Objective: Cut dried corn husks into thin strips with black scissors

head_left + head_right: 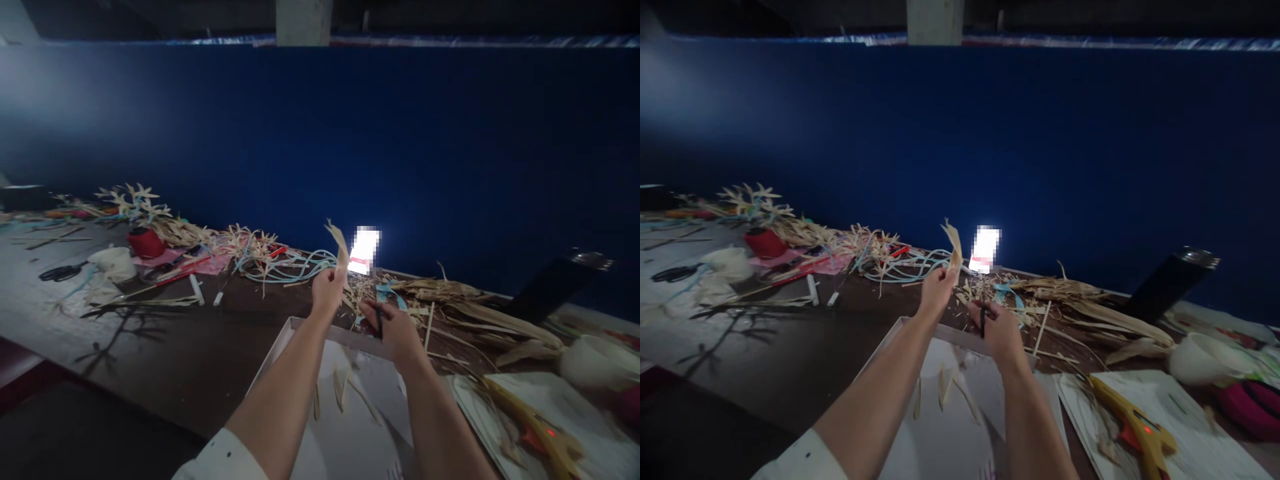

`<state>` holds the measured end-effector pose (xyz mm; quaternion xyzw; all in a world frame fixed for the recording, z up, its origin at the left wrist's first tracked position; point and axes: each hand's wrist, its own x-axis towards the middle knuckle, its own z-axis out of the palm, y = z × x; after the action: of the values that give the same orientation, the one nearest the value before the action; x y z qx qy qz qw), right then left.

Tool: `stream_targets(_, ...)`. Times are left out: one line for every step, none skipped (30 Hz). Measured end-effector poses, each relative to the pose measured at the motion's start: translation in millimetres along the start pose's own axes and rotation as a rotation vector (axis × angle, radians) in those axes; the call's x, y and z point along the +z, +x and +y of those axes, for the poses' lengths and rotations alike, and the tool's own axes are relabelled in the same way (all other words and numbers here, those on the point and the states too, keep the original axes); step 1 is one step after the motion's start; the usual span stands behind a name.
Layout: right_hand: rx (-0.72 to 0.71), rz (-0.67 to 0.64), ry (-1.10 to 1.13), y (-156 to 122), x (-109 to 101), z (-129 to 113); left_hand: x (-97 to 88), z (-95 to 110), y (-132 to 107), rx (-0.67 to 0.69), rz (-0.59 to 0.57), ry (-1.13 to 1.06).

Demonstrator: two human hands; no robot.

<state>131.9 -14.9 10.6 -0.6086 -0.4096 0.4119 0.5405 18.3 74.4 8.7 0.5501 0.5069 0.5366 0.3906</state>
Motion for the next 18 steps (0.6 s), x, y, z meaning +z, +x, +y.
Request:
stream_targets(-0.026,0.079,0.04,1,-2,-2,1.3,0,-2,0.055,-0.053,0.015)
stream_targets(-0.057,0.161,0.08,2,-4,-3,2.9,1,-4,0.11,-0.113,0.029)
stream_targets(-0.076,0.218,0.118,4,-6,-3,4.7,1,-6,0.163,-0.18,0.04)
stream_targets(-0.086,0.267,0.149,6,-9,-3,6.6,2,-9,0.209,-0.254,0.052)
stream_targets(-0.085,0.304,0.176,8,-11,-2,8.6,2,-12,0.249,-0.336,0.062)
stream_targets(-0.084,0.324,0.192,10,-13,0,10.4,2,-15,0.281,-0.418,0.073)
stream_targets(-0.087,0.339,0.198,12,-15,2,12.0,2,-17,0.304,-0.495,0.086)
stream_targets(-0.095,0.343,0.195,14,-16,4,13.4,2,-20,0.321,-0.554,0.105)
stream_targets(-0.109,0.342,0.186,15,-16,6,14.4,2,-22,0.334,-0.593,0.13)
stream_targets(-0.129,0.337,0.176,16,-17,8,15.1,1,-23,0.346,-0.613,0.16)
stream_targets(-0.152,0.327,0.164,17,-16,9,15.4,1,-24,0.355,-0.616,0.192)
stream_targets(-0.175,0.31,0.152,17,-16,10,15.4,1,-25,0.363,-0.614,0.223)
stream_targets(-0.197,0.287,0.141,17,-16,11,15.3,1,-26,0.367,-0.616,0.25)
stream_targets(-0.214,0.269,0.131,17,-16,12,15.0,1,-26,0.368,-0.617,0.275)
stream_targets(-0.225,0.261,0.12,18,-17,12,14.8,2,-27,0.368,-0.617,0.302)
stream_targets(-0.229,0.267,0.109,18,-17,13,14.6,2,-28,0.372,-0.615,0.33)
stream_targets(-0.227,0.288,0.1,19,-19,13,14.5,3,-28,0.386,-0.606,0.356)
stream_targets(-0.222,0.322,0.093,20,-20,14,14.5,3,-29,0.411,-0.592,0.378)
